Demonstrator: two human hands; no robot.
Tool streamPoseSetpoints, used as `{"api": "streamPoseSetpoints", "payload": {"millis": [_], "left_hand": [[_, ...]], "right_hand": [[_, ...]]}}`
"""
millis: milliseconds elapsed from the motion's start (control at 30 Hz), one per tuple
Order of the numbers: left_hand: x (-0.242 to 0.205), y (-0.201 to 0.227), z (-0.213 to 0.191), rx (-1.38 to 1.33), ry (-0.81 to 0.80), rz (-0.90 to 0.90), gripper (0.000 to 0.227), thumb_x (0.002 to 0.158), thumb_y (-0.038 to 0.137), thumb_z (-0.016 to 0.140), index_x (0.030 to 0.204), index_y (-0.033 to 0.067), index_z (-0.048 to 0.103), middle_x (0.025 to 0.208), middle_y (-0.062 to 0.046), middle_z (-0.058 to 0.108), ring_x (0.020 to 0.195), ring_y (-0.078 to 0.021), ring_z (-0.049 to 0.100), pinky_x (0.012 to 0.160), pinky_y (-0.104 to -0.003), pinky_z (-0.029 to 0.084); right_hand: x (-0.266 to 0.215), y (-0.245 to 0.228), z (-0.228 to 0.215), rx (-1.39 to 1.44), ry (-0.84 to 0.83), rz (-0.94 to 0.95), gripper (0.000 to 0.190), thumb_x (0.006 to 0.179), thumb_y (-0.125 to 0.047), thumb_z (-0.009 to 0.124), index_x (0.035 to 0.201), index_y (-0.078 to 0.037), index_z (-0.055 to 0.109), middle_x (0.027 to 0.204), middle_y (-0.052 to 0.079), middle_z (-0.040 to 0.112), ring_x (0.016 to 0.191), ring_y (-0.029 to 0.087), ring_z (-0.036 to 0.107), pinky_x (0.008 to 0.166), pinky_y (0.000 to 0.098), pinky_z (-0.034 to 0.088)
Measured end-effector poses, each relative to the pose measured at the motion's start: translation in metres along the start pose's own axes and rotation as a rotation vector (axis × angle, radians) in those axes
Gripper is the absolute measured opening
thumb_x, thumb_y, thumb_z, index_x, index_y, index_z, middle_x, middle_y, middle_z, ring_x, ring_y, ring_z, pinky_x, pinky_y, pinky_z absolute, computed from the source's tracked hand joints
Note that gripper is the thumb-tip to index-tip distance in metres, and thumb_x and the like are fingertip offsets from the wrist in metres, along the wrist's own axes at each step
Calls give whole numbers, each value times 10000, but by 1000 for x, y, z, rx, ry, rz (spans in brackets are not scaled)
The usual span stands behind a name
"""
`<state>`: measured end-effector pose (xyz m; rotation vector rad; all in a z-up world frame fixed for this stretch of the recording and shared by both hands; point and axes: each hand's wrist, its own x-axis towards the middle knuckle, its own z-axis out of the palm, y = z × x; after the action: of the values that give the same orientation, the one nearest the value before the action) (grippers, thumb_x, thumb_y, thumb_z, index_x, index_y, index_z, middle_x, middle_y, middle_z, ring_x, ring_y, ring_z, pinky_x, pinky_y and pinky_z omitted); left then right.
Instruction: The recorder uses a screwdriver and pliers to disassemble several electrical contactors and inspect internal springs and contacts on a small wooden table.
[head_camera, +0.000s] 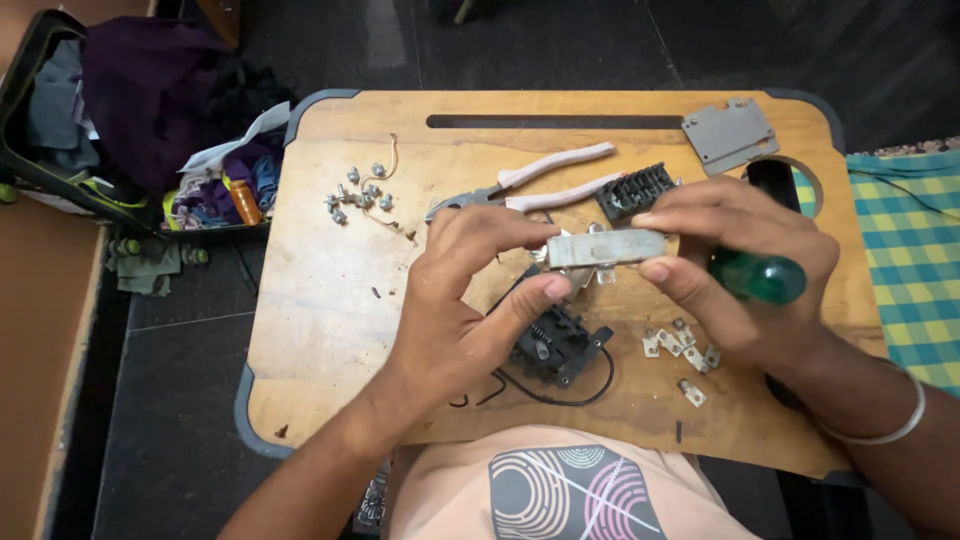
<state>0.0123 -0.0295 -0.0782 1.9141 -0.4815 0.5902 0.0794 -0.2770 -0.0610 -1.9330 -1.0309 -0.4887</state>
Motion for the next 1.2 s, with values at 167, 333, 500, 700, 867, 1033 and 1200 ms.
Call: {"api": "streamPoseSetpoints", "payload": {"millis": [167, 333, 500, 700, 867, 1033, 1200], "left_hand": [[-3, 0, 4, -10, 15, -6, 336, 930, 198, 816, 1210, 41, 717, 1184, -91, 704, 1167, -256, 609, 1053, -378, 471], [-2, 3, 4, 4, 52, -16, 328, 907, 183, 828, 1199, 61, 741, 1139, -75, 697, 1122, -227, 602, 1014, -346, 487], [-5, 3, 2, 9, 65, -5, 350, 899, 145, 823, 1238, 106, 745, 1161, -69, 671, 1148, -227, 591, 1038, -345, 476], [-11, -6, 7, -52, 94, -42, 371, 892, 92, 819, 1252, 133, 741, 1093, -51, 592, 1084, -203, 576, 1008, -318, 475], [-13, -8, 9, -96, 92, -95, 377, 904, 73, 806, 1271, 123, 735, 1036, -42, 572, 1009, -180, 580, 963, -287, 490], [-12, -8, 9, -61, 83, -85, 360, 913, 94, 811, 1264, 95, 731, 1055, -50, 590, 1034, -190, 593, 978, -301, 497], [-11, -6, 9, -44, 78, -74, 353, 910, 113, 823, 1250, 85, 735, 1093, -62, 601, 1078, -203, 597, 1003, -317, 495]], "right_hand": [[-3, 2, 3, 17, -9, 0, 253, 918, -122, 779, 1128, 8, 724, 1038, 141, 725, 802, 133, 659, 696, 242, 509], [-4, 10, 4, 60, -18, -40, 291, 895, -131, 794, 1145, -7, 714, 1061, 134, 729, 644, 61, 604, 521, 175, 461], [-7, 10, 8, 52, -23, -84, 343, 819, -136, 836, 1110, -12, 706, 1027, 123, 715, 607, 31, 573, 485, 171, 437], [-8, 4, 9, -62, -41, -191, 354, 793, -131, 867, 1088, -22, 704, 1016, 119, 700, 668, 55, 613, 541, 204, 484], [-6, 2, 9, -116, -65, -232, 347, 784, -116, 868, 1081, -28, 711, 1022, 116, 700, 758, 114, 678, 599, 234, 535], [5, 2, 7, -84, -78, -206, 347, 784, -104, 858, 1080, -3, 707, 1015, 118, 695, 848, 183, 705, 677, 279, 570], [2, 11, 1, -6, -112, -109, 354, 804, -91, 874, 1115, -6, 730, 1056, 116, 713, 663, 78, 578, 558, 215, 456]]}}
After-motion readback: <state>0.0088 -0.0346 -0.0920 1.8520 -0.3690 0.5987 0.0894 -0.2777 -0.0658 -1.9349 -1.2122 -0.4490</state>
